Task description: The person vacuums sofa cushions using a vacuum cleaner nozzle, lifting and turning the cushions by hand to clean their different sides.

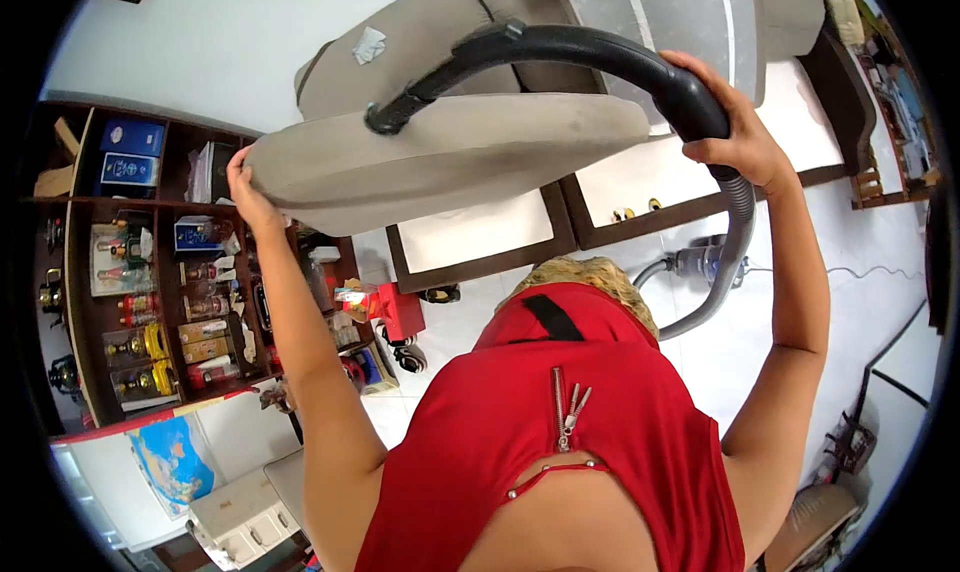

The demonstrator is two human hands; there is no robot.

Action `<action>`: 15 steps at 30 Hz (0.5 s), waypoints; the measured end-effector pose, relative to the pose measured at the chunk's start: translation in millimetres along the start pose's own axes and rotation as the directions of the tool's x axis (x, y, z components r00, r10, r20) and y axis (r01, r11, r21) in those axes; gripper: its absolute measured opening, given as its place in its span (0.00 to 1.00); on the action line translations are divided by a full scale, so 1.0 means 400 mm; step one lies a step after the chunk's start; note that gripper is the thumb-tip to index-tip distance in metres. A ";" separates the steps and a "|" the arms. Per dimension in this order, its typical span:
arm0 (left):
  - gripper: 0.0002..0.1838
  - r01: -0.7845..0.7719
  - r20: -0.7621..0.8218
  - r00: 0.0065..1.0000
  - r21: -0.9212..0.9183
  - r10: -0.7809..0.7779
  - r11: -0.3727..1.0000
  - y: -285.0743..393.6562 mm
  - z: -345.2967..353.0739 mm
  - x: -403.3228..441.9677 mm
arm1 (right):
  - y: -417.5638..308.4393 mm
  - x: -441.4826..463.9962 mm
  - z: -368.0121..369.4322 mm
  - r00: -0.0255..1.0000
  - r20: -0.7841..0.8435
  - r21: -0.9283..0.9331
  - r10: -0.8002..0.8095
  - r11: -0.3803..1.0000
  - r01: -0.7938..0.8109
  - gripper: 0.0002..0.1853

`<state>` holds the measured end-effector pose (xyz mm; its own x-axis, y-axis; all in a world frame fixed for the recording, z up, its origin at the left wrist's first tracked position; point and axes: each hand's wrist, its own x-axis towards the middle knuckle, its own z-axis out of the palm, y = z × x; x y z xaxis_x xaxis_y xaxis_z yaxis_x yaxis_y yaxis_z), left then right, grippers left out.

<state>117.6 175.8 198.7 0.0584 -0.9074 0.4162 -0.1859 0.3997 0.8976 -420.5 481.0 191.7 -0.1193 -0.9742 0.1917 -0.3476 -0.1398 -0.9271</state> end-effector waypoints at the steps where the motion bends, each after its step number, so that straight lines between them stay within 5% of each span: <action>1: 0.19 0.022 -0.013 1.000 -0.004 -0.022 1.000 -0.017 -0.026 0.012 | 0.006 -0.014 -0.005 1.000 -0.017 0.011 0.025 1.000 -0.025 0.47; 9: 0.12 0.069 -0.020 0.998 0.103 -0.067 0.992 -0.069 -0.163 0.053 | 0.101 -0.165 -0.047 0.930 -0.110 0.141 0.352 0.931 -0.336 0.47; 15: 0.14 0.088 -0.047 0.996 0.179 -0.081 0.980 -0.106 -0.222 0.098 | 0.165 -0.243 -0.073 0.913 -0.236 0.051 0.332 0.943 -0.330 0.48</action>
<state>214.8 134.8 189.7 0.1192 -0.9296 0.3487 -0.3522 0.2887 0.8903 -459.0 571.6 121.1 -0.4444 -0.8940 -0.0571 -0.2406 0.1806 -0.9537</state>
